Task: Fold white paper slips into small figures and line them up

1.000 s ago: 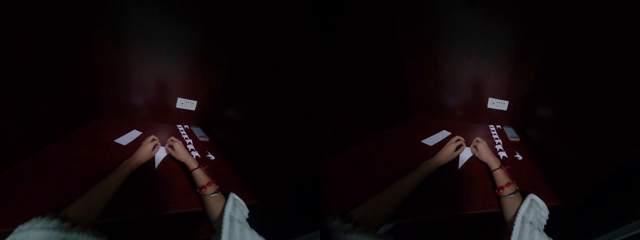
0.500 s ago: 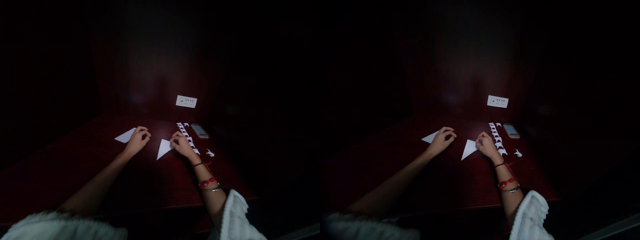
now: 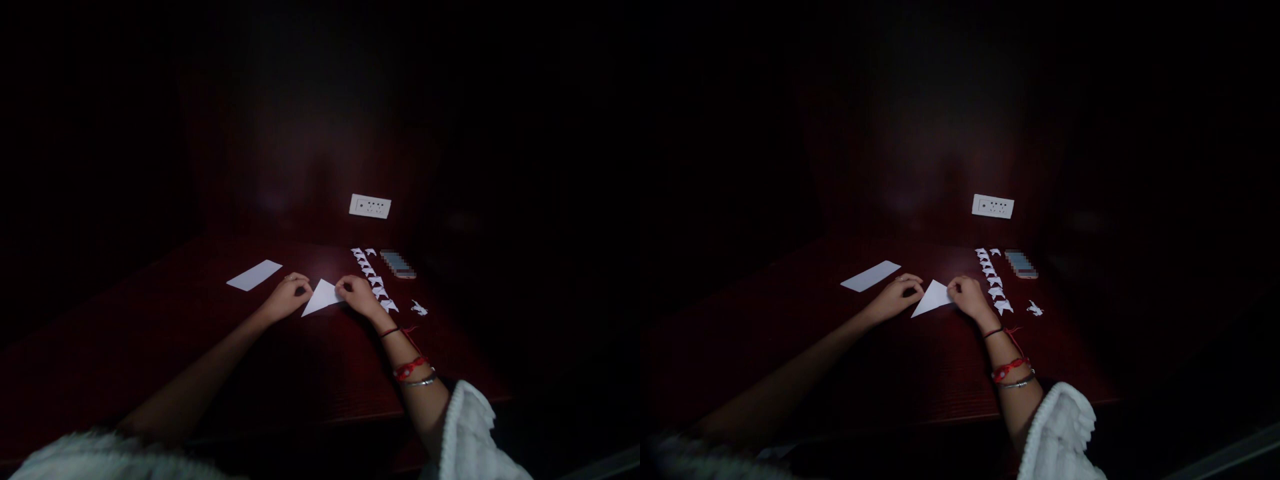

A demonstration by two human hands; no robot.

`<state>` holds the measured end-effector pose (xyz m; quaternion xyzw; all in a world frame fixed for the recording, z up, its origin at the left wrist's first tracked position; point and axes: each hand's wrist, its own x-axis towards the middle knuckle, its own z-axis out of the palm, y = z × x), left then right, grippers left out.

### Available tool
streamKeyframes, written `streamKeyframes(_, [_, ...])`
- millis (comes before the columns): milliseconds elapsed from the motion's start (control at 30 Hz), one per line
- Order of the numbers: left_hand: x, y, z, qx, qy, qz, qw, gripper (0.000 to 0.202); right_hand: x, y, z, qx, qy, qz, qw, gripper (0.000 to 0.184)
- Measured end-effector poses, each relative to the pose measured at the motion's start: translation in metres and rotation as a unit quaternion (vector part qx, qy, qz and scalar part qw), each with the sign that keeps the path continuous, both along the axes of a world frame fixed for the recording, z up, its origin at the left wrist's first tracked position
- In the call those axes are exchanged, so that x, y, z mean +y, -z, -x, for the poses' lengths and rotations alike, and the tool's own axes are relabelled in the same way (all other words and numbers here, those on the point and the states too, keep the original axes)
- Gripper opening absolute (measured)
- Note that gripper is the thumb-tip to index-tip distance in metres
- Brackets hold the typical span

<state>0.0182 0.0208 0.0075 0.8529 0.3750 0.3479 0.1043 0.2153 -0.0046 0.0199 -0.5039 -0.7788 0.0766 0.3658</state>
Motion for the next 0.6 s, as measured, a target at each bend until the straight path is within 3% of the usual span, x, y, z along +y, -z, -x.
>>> streamKeyframes(133, [-0.005, -0.003, -0.002, 0.01, 0.01, -0.016, 1.0, 0.015, 0.0, 0.002, 0.001, -0.007, 0.001, 0.034, 0.999, 0.016])
streamKeyframes(300, [-0.011, -0.001, -0.003, 0.059, 0.04, -0.03, 0.997, 0.034, -0.002, 0.004, 0.002, -0.018, -0.007, 0.082, 0.996, 0.014])
streamKeyframes(433, [-0.008, 0.006, -0.002, 0.139, 0.111, -0.02, 0.984, 0.025, -0.002, 0.007, 0.001, -0.006, 0.013, 0.112, 0.994, 0.013])
streamKeyframes(600, [-0.008, 0.009, 0.0, 0.176, 0.121, -0.008, 0.977, 0.028, 0.009, 0.015, -0.004, 0.071, 0.037, 0.139, 0.987, 0.023])
